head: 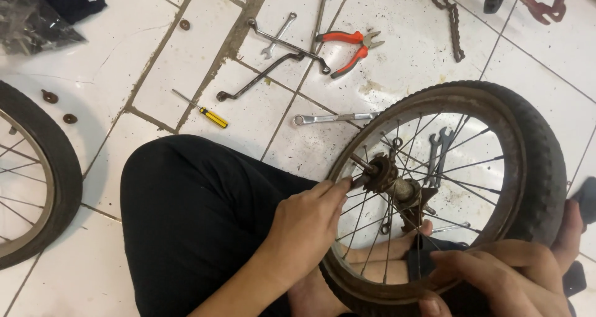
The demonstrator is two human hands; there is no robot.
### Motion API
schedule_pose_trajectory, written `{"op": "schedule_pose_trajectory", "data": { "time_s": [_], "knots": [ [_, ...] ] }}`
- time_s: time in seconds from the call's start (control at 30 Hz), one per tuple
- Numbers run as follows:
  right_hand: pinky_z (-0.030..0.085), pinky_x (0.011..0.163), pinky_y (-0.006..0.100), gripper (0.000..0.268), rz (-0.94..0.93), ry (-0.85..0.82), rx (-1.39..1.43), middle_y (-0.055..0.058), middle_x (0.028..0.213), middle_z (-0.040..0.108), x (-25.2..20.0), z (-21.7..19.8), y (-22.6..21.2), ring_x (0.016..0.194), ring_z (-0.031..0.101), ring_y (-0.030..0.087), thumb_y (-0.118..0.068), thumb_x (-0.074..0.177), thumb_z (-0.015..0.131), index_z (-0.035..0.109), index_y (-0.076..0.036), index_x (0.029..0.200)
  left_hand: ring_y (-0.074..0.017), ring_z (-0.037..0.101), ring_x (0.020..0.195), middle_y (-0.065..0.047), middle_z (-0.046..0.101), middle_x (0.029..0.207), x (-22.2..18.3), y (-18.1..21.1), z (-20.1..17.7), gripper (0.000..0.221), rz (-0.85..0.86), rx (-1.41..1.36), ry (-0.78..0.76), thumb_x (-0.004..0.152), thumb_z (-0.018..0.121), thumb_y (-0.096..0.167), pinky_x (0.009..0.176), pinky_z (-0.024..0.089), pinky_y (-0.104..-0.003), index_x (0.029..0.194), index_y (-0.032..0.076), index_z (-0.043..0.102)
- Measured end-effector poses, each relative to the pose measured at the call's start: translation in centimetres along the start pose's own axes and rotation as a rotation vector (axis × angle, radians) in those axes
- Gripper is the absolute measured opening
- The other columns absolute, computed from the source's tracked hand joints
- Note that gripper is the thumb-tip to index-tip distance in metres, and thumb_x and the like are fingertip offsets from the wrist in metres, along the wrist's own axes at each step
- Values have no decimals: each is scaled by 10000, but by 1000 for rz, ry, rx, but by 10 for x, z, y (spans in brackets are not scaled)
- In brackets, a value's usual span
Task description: The person sits on the floor with a bicycle wheel across their lap and uses wrenches to loosen and remove hardware from the wheel hub, working the axle nuts and hub components by hand and with wrenches, then reaches for other wrenches from the floor to continue working on the hub.
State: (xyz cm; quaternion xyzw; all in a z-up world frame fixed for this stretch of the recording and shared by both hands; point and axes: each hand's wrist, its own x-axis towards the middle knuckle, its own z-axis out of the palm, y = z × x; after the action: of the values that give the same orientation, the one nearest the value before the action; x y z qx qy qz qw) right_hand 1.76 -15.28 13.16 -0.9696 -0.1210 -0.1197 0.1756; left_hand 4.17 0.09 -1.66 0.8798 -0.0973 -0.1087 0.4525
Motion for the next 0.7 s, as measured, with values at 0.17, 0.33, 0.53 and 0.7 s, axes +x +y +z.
{"op": "schedule_pose_trajectory", "data": {
  "time_s": [0.17,0.33,0.53,0.7],
  "knots": [
    [131,1427,729,278,-31,19,-34,31,638,606,1,2,0,737,511,200,-264,711,635,686,-3,792,-304,743,797,-148,752,1013,-4,7,4,247,75,-28,169,964,641,57,648,640,-411,1202,1,678],
    [113,1389,679,222,-34,78,-49,-11,523,550,3,9,-1,715,482,189,-247,703,620,682,-34,687,-359,683,1001,-278,618,1250,-2,22,3,353,39,49,59,941,629,31,851,630,-388,1286,-44,623],
    [123,1388,697,435,-47,35,-18,-24,553,583,1,7,1,720,523,183,-440,769,508,688,-44,775,-362,573,1126,-185,465,1329,-1,30,8,544,-46,7,-4,864,629,-29,784,607,-464,1401,-52,542],
    [110,1373,707,437,-59,40,-23,-41,557,594,-5,8,5,726,522,184,-455,743,529,694,-51,764,-405,658,946,-258,483,1313,3,35,14,505,-58,-110,-6,906,589,-35,784,614,-437,1405,-76,524]
  ]
}}
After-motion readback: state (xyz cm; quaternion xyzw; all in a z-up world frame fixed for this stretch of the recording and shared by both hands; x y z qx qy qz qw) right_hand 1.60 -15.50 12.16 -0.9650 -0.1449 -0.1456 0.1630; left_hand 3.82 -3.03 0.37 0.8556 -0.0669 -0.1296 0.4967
